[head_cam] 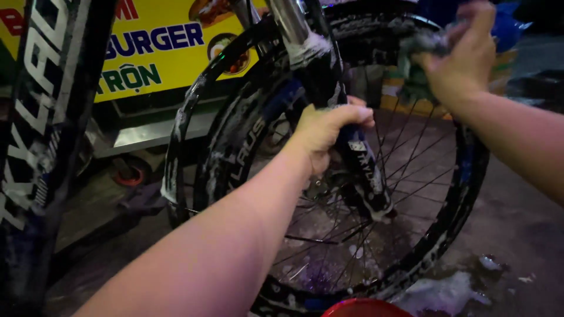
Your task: Washing the front wheel, suspension, and frame of a bicycle using soapy water and a cloth.
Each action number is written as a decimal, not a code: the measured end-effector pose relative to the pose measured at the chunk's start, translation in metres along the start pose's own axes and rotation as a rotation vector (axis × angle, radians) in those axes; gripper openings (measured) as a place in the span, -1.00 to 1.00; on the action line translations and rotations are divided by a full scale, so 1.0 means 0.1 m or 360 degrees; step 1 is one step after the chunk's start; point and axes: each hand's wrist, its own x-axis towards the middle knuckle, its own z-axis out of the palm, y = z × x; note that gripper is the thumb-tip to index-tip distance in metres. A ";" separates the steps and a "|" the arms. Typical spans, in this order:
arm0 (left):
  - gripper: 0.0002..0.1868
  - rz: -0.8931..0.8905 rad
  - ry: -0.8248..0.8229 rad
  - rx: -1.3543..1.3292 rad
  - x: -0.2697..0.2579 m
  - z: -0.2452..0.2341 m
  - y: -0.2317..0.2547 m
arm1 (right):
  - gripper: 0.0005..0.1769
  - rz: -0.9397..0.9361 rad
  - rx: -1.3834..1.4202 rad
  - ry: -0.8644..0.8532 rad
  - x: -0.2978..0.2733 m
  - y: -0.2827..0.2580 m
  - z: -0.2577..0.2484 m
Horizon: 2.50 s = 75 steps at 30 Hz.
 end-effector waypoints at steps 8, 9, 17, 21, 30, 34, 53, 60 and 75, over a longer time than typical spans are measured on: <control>-0.79 0.0018 0.0230 -0.0389 0.20 0.12 0.11 | -0.57 -0.0460 -0.0260 0.0032 -0.10 0.75 0.27; -0.82 0.0048 0.0259 -0.0319 0.26 0.11 0.03 | -0.61 -0.0011 -0.0337 -0.0037 -0.19 1.05 0.35; -0.85 0.0170 0.0136 -0.0339 0.26 0.07 -0.12 | -0.53 0.0372 0.0020 0.0136 -0.10 0.44 0.31; -0.83 0.0218 0.0092 -0.0309 0.27 0.08 -0.13 | -0.70 -0.0263 -0.0190 0.0160 -0.05 1.01 0.59; -0.77 0.0192 0.0040 -0.0311 0.25 0.05 -0.07 | -0.63 0.1765 0.0377 0.0630 -1.39 3.13 0.76; -0.79 0.0232 -0.0022 -0.0285 0.25 0.01 -0.12 | -0.56 0.1736 0.0366 0.0444 -1.07 2.15 0.54; -0.75 0.0252 -0.0083 -0.0317 0.28 -0.01 -0.18 | -0.79 0.1334 -0.0785 -0.0618 -2.73 2.84 0.82; -0.77 0.0231 -0.0070 -0.0347 0.26 -0.02 -0.15 | -0.67 0.1455 0.0508 0.0210 -1.85 2.04 0.73; -0.82 0.0222 -0.0053 -0.0427 0.29 0.00 -0.21 | -0.60 0.1073 0.0638 -0.0430 -1.64 0.37 0.16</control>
